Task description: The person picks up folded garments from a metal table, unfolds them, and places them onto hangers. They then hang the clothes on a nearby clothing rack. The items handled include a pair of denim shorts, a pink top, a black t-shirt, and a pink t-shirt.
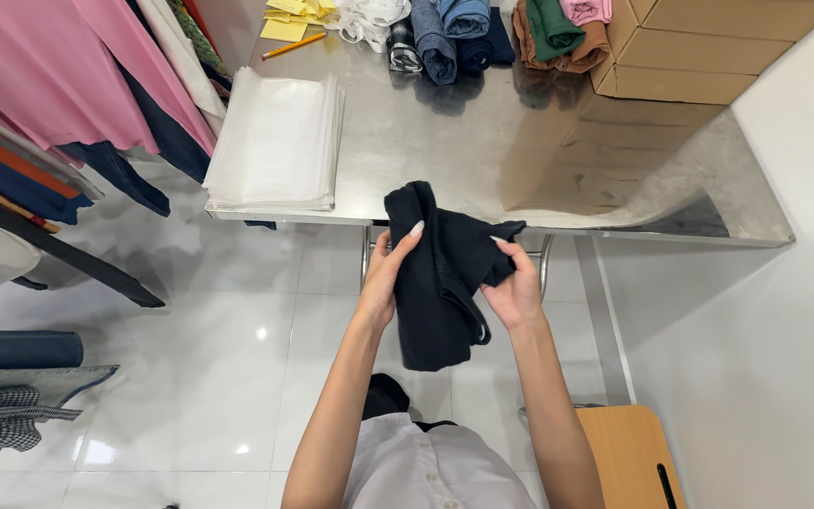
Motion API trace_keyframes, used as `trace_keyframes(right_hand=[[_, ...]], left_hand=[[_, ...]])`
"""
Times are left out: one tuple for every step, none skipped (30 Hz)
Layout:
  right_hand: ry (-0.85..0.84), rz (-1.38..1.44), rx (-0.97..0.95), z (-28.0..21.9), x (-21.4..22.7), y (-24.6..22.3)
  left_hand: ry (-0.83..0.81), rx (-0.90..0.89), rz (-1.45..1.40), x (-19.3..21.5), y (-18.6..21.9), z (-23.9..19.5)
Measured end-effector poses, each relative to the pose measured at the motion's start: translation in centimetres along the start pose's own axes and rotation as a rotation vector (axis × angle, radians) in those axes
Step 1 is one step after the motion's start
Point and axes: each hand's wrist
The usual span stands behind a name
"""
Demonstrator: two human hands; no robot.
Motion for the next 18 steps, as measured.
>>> trace_keyframes(right_hand=[[-0.002, -0.001, -0.002, 0.0, 0.0, -0.3], [0.007, 0.031, -0.007, -0.1, 0.0, -0.6], [0.016, 0.064, -0.013, -0.1, 0.0, -0.8], [0.015, 0.063, -0.013, 0.5, 0.7, -0.7], [0.021, 0.068, -0.009, 1.2, 1.5, -0.7], [0.029, 0.074, -0.005, 1.8, 2.2, -0.6], [0.029, 0.073, -0.006, 2.4, 2.7, -0.4], [0.003, 0.044, -0.002, 2.9, 3.3, -0.2], [-0.024, 0.016, 0.002, 3.5, 3.8, 0.0], [-0.024, 0.016, 0.001, 2.1, 1.7, -0.3], [-0.059, -0.071, 0.026, 0.6, -0.5, -0.5], [-0.093, -0.158, 0.051, -0.9, -2.6, -0.8], [-0.094, -0.159, 0.050, -2.2, -3.8, -0.9], [-0.127, -0.485, 0.125, -3.7, -4.9, -1.1], [-0.159, -0.811, 0.199, -5.1, -6.1, -1.3], [-0.157, -0.810, 0.201, -5.3, -6.0, -1.4], [-0.173, -0.966, 0.227, -5.5, -6.0, -1.6], [-0.190, -1.124, 0.251, -5.7, -5.9, -1.7]], left_hand=[[0.002, -0.002, -0.002, -0.3, 0.2, -0.4], [0.026, -0.020, 0.041, -0.5, 0.4, -0.7], [0.050, -0.039, 0.084, -0.6, 0.7, -1.1], [0.050, -0.039, 0.083, -0.8, 0.9, -1.2], [0.088, -0.062, 0.141, -0.9, 1.1, -1.3], [0.126, -0.084, 0.200, -1.0, 1.3, -1.4], [0.127, -0.083, 0.199, -1.0, 1.2, -1.2], [0.158, -0.097, 0.242, -0.9, 1.2, -0.9], [0.189, -0.111, 0.285, -0.8, 1.2, -0.6], [0.190, -0.111, 0.285, -0.5, 0.8, -0.1], [0.198, -0.102, 0.263, -0.2, 0.5, 0.4], [0.207, -0.094, 0.241, 0.1, 0.2, 0.9], [0.208, -0.094, 0.240, 0.2, 0.0, 1.0], [0.221, -0.086, 0.190, 0.4, -0.2, 1.1], [0.234, -0.078, 0.140, 0.5, -0.4, 1.3], [0.231, -0.078, 0.142, 0.4, -0.6, 1.5], [0.234, -0.073, 0.063, 0.3, -0.7, 1.8], [0.239, -0.066, -0.018, 0.3, -1.0, 2.0]])
Point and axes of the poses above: each hand's wrist, its own z-axis towards the middle knuckle, its own x-axis out of the back of the hand, y = z × x, and after that the axes turned 7 degrees about x, right-handed
